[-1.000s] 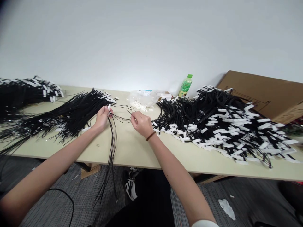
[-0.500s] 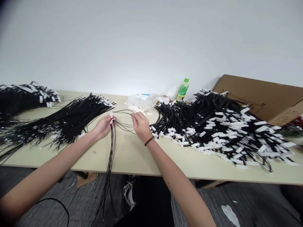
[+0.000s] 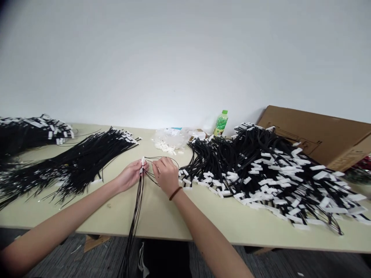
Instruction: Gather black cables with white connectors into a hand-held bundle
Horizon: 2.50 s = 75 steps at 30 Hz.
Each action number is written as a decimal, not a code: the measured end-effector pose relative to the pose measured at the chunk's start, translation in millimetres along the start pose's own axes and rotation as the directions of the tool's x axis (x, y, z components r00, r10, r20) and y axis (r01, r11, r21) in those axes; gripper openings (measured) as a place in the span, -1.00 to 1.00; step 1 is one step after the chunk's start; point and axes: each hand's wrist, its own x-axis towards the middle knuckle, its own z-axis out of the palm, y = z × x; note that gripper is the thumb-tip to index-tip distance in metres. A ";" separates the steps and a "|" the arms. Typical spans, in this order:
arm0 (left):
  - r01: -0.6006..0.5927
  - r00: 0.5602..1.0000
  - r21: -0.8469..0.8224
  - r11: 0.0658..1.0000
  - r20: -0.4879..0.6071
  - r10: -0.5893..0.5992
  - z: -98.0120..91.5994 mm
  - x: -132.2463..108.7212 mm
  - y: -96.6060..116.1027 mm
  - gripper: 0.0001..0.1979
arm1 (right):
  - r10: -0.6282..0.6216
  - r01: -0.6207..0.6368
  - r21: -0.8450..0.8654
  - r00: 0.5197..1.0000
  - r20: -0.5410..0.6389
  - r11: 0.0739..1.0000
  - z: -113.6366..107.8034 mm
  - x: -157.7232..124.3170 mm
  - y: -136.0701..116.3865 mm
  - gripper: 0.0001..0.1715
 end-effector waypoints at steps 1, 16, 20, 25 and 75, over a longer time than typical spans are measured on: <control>-0.002 1.000 0.004 1.000 0.001 0.002 -0.2 -0.2 -0.6 -0.87 | -0.002 0.002 -0.010 1.000 0.001 1.000 0.3 0.1 0.4 -0.78; 0.072 0.997 0.108 0.992 0.011 -0.073 0.6 -1.4 -4.9 -0.79 | -0.066 0.068 -0.082 0.997 0.033 0.994 3.4 2.3 -1.9 -0.78; 0.069 0.997 0.146 0.987 0.020 -0.073 1.6 -2.0 -4.3 -0.77 | -0.051 0.053 -0.073 0.998 0.027 0.996 4.6 1.0 -1.0 -0.81; 0.089 0.996 0.159 0.983 -0.003 -0.090 2.1 -1.9 -4.7 -0.76 | -0.032 0.033 -0.031 0.999 0.031 0.999 3.5 2.0 -1.4 -0.84; 0.025 1.000 0.222 0.975 0.009 -0.027 4.2 -5.4 -6.7 -0.73 | 0.170 -0.185 0.202 0.981 0.090 0.962 -7.0 6.8 -15.1 -0.81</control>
